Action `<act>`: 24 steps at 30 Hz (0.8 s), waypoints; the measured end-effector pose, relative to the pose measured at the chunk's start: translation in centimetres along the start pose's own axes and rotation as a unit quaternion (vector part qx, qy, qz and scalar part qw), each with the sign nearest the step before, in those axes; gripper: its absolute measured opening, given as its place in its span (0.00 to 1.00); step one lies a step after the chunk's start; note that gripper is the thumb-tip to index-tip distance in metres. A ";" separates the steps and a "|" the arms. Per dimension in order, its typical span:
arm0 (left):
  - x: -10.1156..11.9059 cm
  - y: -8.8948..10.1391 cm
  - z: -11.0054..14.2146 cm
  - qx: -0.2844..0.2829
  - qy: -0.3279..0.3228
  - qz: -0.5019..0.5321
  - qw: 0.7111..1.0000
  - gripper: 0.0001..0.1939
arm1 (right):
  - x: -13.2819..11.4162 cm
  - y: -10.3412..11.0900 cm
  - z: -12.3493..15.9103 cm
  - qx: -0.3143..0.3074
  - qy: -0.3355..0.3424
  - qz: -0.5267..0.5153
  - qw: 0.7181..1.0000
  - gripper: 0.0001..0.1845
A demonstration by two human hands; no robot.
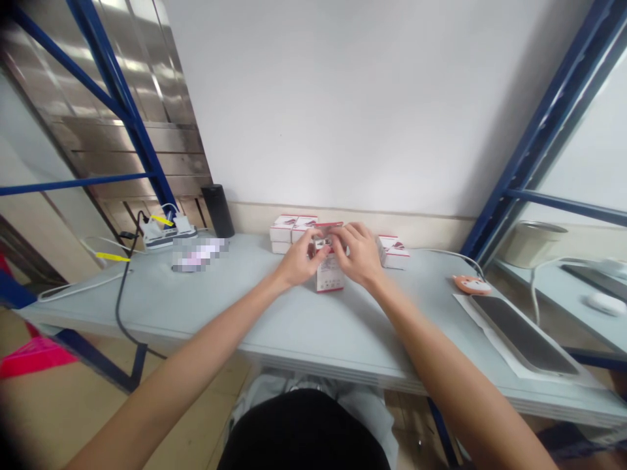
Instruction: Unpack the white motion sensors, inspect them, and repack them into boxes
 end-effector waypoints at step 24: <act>0.1 0.2 0.1 0.002 0.006 -0.012 1.000 0.17 | 0.0 -0.1 -0.3 -0.015 -0.025 -0.038 0.999 0.13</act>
Point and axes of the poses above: each hand's wrist, its own z-axis away from the middle knuckle, its own y-axis out of the back of the hand, x = y × z, the point moved 8 cm from there along -z, towards the middle knuckle, and after that the axes turned 7 degrees about -z, right-handed, at the moved point
